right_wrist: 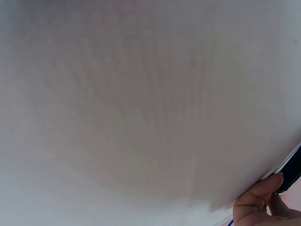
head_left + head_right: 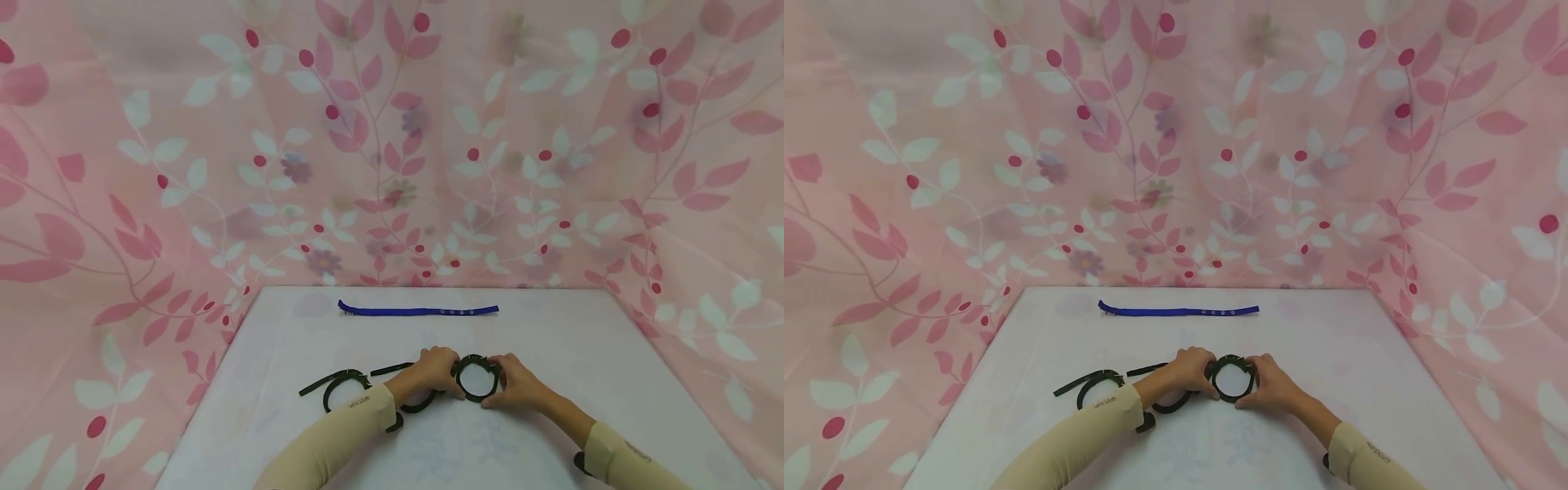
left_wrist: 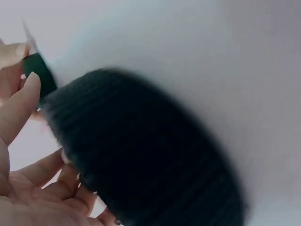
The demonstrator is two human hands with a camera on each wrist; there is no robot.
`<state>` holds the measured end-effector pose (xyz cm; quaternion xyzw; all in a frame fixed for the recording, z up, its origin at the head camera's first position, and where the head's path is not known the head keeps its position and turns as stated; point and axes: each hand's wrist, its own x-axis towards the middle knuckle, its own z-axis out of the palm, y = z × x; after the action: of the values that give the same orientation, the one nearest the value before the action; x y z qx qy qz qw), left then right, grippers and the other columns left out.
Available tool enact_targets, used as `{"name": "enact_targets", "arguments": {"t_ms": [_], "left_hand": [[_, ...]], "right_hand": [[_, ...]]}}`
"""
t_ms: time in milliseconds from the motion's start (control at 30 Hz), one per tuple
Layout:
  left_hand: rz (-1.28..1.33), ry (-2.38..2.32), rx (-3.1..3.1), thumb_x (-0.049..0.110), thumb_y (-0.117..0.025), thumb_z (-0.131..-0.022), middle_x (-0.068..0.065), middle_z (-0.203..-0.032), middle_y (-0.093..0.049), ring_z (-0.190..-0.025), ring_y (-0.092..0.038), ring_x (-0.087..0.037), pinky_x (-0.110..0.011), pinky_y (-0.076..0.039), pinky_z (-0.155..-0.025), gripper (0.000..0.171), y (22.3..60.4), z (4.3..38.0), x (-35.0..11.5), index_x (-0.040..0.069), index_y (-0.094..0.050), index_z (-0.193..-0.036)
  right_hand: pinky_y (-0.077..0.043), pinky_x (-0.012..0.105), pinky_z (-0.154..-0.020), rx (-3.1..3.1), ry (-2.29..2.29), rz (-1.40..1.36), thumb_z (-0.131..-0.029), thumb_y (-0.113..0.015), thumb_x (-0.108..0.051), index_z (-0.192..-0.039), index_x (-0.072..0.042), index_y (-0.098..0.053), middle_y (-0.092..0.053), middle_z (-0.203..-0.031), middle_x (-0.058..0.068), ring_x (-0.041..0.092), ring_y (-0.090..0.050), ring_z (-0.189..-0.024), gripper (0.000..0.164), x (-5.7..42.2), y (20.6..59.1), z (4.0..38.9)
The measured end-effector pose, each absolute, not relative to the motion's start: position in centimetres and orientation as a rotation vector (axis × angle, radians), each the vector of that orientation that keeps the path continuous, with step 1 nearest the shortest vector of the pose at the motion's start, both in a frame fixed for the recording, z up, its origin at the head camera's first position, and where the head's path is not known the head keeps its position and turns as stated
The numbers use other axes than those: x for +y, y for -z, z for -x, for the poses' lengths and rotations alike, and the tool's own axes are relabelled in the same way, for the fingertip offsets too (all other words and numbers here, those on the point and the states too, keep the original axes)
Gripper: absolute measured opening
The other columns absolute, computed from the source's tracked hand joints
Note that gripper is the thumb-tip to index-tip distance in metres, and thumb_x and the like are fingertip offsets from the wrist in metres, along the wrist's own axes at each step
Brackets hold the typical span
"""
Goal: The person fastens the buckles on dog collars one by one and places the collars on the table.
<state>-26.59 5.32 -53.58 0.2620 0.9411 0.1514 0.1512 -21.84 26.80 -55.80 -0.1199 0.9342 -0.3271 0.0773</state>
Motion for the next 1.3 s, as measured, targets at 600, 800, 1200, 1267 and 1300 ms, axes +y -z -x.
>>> {"name": "enact_targets", "arguments": {"t_ms": [600, 800, 1200, 1267, 1300], "left_hand": [[-0.867, -0.147, 3.207, 0.078, -0.021, -0.082, -0.011, -0.156, 0.002, -0.143, 0.000, -0.033, -0.065, -0.005, -0.108, 0.076, 50.4, 30.7, -9.4, 0.041, -0.005, -0.146], [-0.667, -0.028, 3.262, 0.079, -0.023, -0.080, -0.011, -0.155, 0.006, -0.143, 0.005, -0.032, -0.065, 0.003, -0.107, 0.080, 52.1, 32.2, -15.2, 0.038, -0.005, -0.147], [-0.560, -0.147, 3.214, 0.077, -0.017, -0.083, -0.013, -0.155, 0.004, -0.142, -0.004, -0.036, -0.067, 0.007, -0.105, 0.079, 54.4, 34.9, -18.7, 0.031, -0.011, -0.148], [-0.503, -0.138, 3.194, 0.079, -0.016, -0.082, -0.014, -0.155, -0.001, -0.142, -0.007, -0.036, -0.067, 0.005, -0.105, 0.082, 55.1, 34.6, -18.9, 0.030, -0.012, -0.148], [-0.470, -0.132, 3.174, 0.080, -0.016, -0.081, -0.014, -0.155, -0.002, -0.142, -0.008, -0.035, -0.066, 0.004, -0.105, 0.083, 55.6, 34.4, -19.0, 0.030, -0.012, -0.148]], "right_hand": [[-0.022, 0.067, -0.098, 3.295, 0.368, 0.597, -0.079, -0.054, -0.066, -0.148, -0.026, -0.017, 0.002, -0.155, 0.013, 0.044, -0.025, -0.132, 0.088, 29.9, 52.2, 24.1], [-0.021, 0.071, -0.095, 3.316, 0.417, 0.494, -0.078, -0.055, -0.065, -0.148, -0.021, -0.018, 0.006, -0.155, 0.016, 0.050, -0.024, -0.130, 0.091, 31.2, 53.6, 26.1], [-0.023, 0.071, -0.095, 3.318, 0.294, 0.497, -0.075, -0.054, -0.070, -0.144, -0.018, -0.028, -0.005, -0.153, 0.020, 0.047, -0.025, -0.130, 0.091, 31.4, 55.2, 30.0], [-0.025, 0.070, -0.096, 3.313, 0.259, 0.478, -0.078, -0.053, -0.068, -0.143, -0.016, -0.030, -0.011, -0.152, 0.022, 0.047, -0.028, -0.128, 0.087, 31.0, 55.8, 30.0], [-0.026, 0.070, -0.095, 3.305, 0.249, 0.462, -0.078, -0.053, -0.067, -0.143, -0.015, -0.031, -0.013, -0.151, 0.022, 0.047, -0.029, -0.128, 0.086, 30.8, 56.3, 29.9]]}}
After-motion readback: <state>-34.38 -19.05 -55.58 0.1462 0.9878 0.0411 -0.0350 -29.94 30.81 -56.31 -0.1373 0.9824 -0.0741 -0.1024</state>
